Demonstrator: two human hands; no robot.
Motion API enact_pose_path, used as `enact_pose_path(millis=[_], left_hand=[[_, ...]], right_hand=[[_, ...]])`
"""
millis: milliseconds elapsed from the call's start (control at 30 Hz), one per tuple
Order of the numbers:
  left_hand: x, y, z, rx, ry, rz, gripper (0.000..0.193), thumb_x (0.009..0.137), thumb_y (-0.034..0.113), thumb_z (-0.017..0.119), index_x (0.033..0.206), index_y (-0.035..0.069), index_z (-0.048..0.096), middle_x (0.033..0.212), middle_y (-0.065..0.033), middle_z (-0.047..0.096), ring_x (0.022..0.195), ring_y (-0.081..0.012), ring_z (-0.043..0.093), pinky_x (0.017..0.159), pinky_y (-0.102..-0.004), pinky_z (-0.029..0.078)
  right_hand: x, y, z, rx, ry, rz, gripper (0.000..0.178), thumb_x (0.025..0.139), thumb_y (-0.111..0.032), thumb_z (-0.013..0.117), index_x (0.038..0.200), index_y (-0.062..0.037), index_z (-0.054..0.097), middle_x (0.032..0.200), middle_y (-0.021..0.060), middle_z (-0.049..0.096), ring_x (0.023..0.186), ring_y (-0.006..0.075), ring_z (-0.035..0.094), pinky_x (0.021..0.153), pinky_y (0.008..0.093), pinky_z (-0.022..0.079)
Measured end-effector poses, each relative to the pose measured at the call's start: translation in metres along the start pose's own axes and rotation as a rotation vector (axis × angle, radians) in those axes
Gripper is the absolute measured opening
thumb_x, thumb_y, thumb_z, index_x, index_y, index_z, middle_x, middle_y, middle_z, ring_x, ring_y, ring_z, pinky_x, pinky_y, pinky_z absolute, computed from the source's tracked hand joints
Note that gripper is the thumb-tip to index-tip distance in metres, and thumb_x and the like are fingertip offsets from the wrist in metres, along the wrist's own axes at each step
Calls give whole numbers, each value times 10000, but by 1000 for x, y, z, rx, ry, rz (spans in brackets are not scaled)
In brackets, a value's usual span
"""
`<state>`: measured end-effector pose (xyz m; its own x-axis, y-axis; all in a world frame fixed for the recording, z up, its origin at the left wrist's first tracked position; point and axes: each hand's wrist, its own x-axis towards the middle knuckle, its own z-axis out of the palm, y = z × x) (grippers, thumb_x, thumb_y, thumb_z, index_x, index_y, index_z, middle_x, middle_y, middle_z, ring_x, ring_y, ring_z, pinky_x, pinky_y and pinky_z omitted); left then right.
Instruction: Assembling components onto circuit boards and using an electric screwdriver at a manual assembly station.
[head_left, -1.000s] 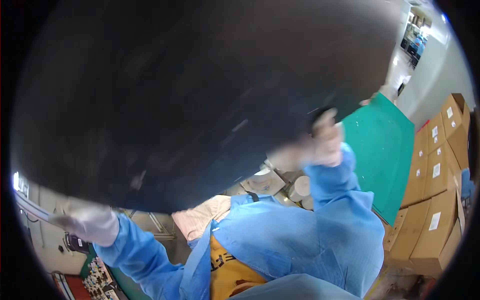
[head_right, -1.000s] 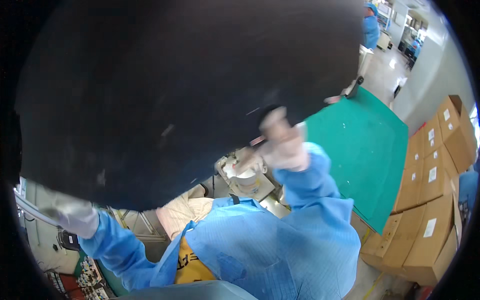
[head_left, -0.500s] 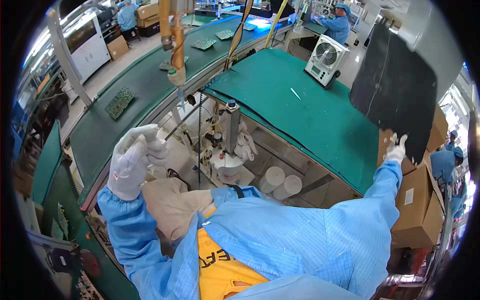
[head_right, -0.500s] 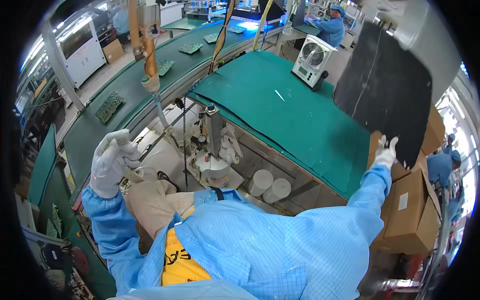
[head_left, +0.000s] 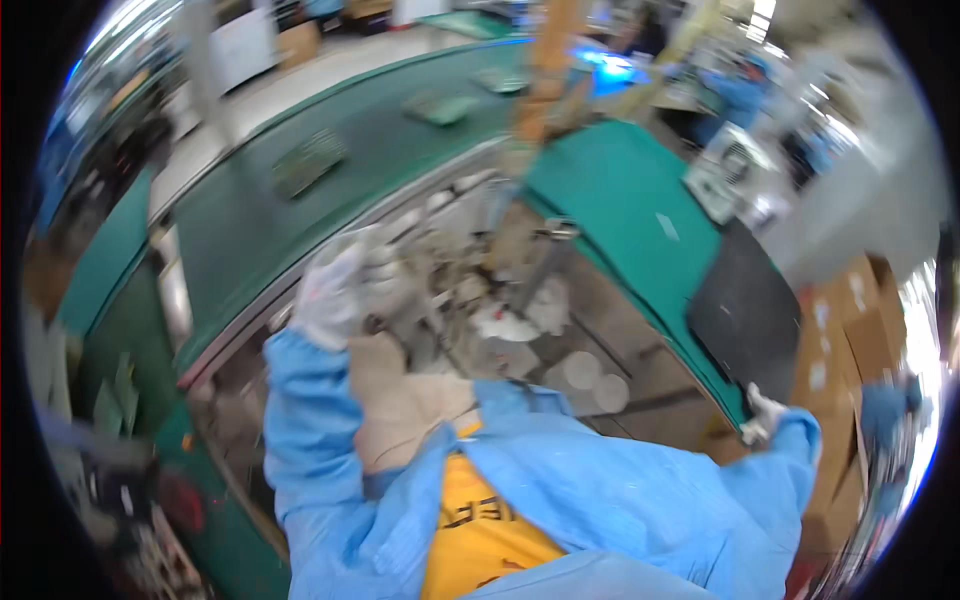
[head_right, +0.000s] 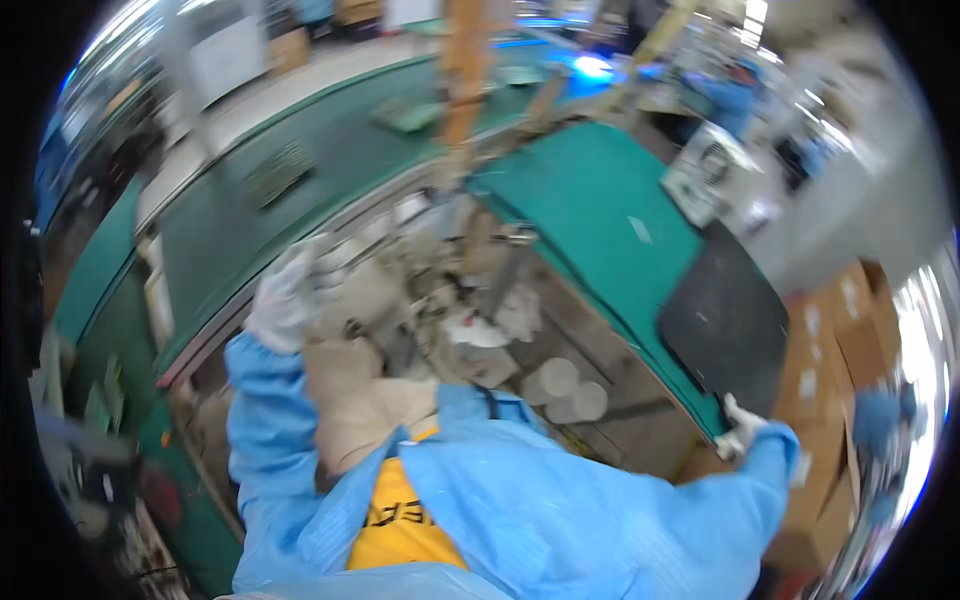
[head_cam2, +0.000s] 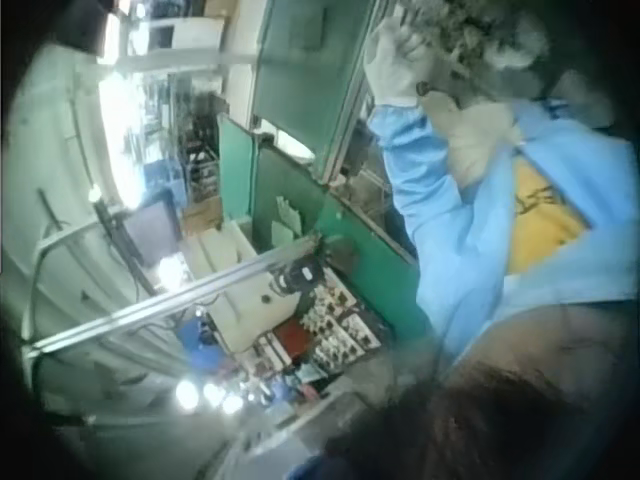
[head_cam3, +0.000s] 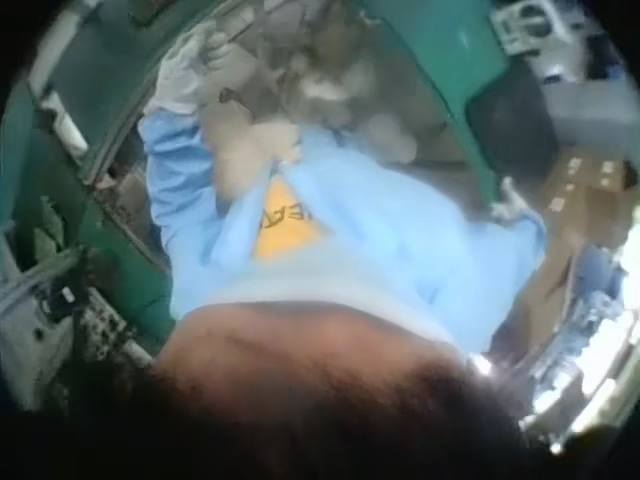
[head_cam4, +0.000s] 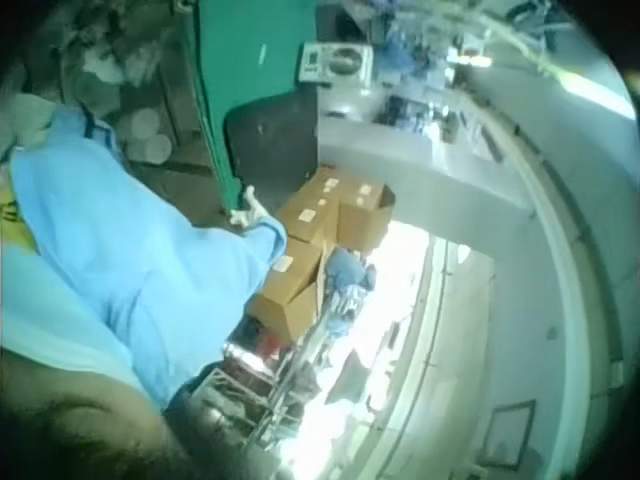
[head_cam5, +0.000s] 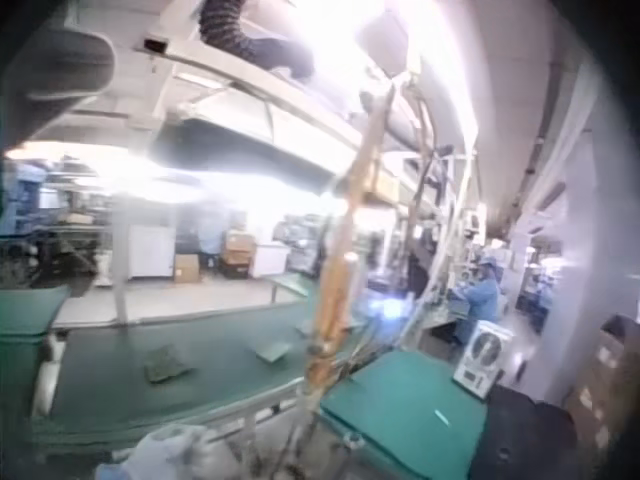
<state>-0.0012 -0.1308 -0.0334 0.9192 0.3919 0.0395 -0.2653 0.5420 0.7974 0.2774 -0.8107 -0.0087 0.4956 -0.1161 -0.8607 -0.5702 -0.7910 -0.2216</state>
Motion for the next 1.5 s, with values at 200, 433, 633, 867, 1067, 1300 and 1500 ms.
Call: enact_pose_path(millis=[200,433,633,867,1067,1300,1500], left_hand=[[-2,-7,-26,282,245,48,399,906,293,642,1205,36,578,1014,-66,649,844,-152,637,734,-298,532],[40,33,-58,1464,613,586,318,842,326,694,1077,119,642,1023,-99,667,873,-180,669,743,-308,544],[111,80,-106,2058,547,109,789,751,671,606,1411,275,435,1496,-143,329,1384,-379,288,1109,-460,299],[203,94,-69,1975,733,-329,810,776,745,523,1419,263,424,1310,-118,511,1192,-268,534,903,-402,488],[234,89,-82,1913,739,-494,773,781,766,498,1350,242,482,1318,-74,484,1175,-257,550,845,-391,508],[183,83,-120,2098,812,-214,572,829,550,605,1176,96,564,1144,-115,610,1056,-273,629,839,-395,526],[95,111,-125,1619,1090,278,287,904,227,544,1169,118,561,1077,-191,632,990,-333,632,819,-396,529]], right_hand=[[-10,-132,-54,194,204,-233,717,656,-812,611,810,-120,506,670,-9,517,375,79,374,311,199,262],[-43,-329,82,330,-342,-1173,656,894,-564,555,1276,-33,504,855,64,636,650,128,623,445,246,502],[-97,-396,235,290,-663,-1732,995,844,-689,499,1485,-6,165,1480,223,270,1319,329,345,1073,487,332],[-122,-420,293,570,-459,-1822,1124,769,-767,510,1481,14,131,1459,302,277,1310,415,385,1034,526,386],[-124,-430,322,431,-535,-1869,1047,801,-754,474,1476,-7,192,1355,256,449,1061,312,609,799,441,571],[-135,-431,334,442,-575,-1842,994,836,-723,450,1462,14,221,1238,226,538,870,220,636,686,361,600],[-132,-431,339,439,-653,-1796,955,857,-708,429,1451,19,254,1159,193,575,796,203,635,595,330,595]])
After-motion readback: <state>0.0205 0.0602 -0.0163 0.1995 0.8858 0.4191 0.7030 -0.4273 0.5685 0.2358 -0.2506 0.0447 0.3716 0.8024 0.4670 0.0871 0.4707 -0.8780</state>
